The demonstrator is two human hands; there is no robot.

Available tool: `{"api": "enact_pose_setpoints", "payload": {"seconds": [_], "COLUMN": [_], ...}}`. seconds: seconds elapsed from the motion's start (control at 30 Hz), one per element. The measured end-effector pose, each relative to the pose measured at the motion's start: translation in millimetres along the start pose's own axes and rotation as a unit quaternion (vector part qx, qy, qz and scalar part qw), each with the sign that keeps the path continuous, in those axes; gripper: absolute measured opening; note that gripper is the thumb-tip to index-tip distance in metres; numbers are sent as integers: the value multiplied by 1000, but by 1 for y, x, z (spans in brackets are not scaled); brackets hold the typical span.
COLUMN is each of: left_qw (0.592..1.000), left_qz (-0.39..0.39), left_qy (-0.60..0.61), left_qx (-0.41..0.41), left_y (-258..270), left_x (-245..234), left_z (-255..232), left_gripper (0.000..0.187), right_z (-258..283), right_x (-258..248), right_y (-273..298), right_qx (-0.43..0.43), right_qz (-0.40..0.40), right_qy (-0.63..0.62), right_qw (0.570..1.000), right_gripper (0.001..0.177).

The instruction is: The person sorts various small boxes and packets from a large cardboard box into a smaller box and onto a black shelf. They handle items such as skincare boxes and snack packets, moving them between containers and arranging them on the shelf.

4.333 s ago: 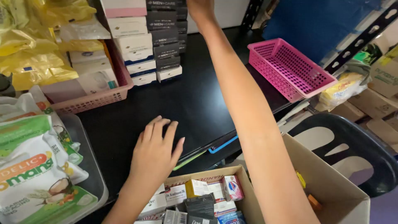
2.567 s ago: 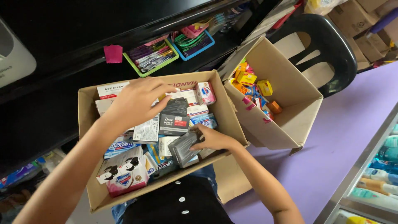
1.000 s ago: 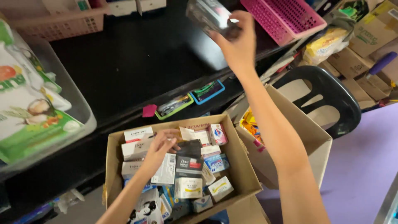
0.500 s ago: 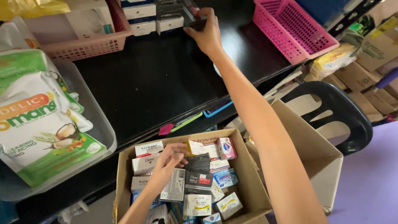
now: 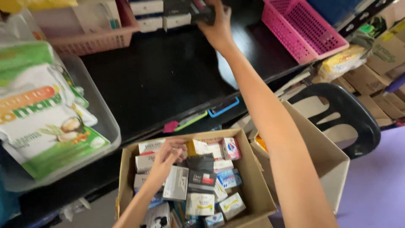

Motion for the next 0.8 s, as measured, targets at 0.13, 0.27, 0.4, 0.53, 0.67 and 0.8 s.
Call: {"api": "enact_pose_setpoints", "payload": {"seconds": [0.13,0.27,0.4,0.53,0.67,0.8], "left_qw": [1000,999,997,985,960,958], "left_qz": [-3,11,-1,5,10,12], "left_qy": [13,-28,-77,-175,-275,-284], "left_qx": [-12,15,-10,-2,-59,-28], "left_y": [-3,2,9,16,21,18], "left_x": [-5,5,14,27,36,33], "left_z": [21,24,18,21,25,29], "left_gripper": [28,25,25,24,22,22], "right_z": [81,196,231,209,208,185], "right_x": [-55,-87,-93,-66,-43,-23], "right_y": [47,131,238,348,437,491], "right_qx": [0,152,116,253,225,291], "right_qz": [-54,20,89,226,445,391], "right_qy": [1,-232,-202,-164,-79,-161], "right_qw": [999,960,969,926,863,859], "right_gripper": [44,14,16,29,70,76]}}
Point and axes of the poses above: each hand's wrist, its own y-axis away from the middle knuckle, its own x-axis out of the palm, z = x × y, the point moved 9 cm from there along -y, towards the middle knuckle, and after that the axes turned 8 degrees about -x, right-handed, at the moved point
